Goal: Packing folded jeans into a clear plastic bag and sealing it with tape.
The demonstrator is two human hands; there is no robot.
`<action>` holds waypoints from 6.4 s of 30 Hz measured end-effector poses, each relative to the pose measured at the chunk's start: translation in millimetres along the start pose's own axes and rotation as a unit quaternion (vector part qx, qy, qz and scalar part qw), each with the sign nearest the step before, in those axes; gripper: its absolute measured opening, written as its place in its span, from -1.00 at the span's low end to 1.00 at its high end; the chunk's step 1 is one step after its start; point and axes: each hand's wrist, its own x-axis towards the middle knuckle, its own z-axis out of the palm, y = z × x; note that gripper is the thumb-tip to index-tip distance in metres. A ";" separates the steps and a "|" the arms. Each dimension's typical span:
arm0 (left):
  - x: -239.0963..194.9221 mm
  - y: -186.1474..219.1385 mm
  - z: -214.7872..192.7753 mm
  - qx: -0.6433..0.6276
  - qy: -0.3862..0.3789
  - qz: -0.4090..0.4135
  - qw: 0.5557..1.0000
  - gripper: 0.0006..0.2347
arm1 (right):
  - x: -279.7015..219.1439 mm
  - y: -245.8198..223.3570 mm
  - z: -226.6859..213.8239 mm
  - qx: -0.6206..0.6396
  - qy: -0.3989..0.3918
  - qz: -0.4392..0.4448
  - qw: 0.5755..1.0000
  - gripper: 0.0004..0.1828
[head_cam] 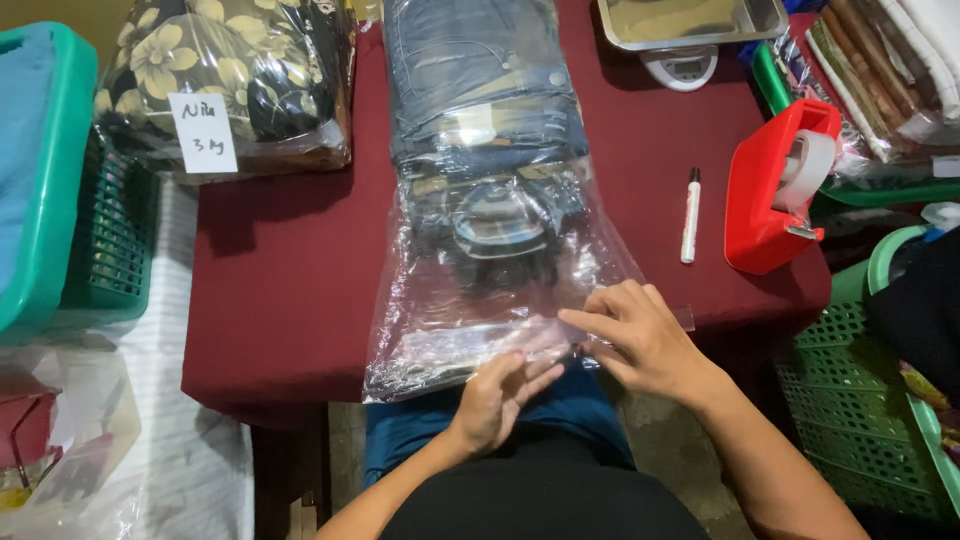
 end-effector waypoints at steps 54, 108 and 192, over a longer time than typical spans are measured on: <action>10.1 10.9 -8.2 -0.016 0.160 0.026 0.987 -0.77 | -114.9 62.0 32.7 0.569 0.142 0.358 0.727 -0.40; 14.5 7.8 -45.7 0.065 0.194 0.119 0.972 -0.74 | -59.9 45.7 76.4 0.499 0.438 0.310 0.680 -0.82; -26.0 115.2 16.1 0.814 -0.027 0.453 0.362 -0.75 | -25.4 17.6 20.6 -0.232 0.123 -0.102 0.959 -0.54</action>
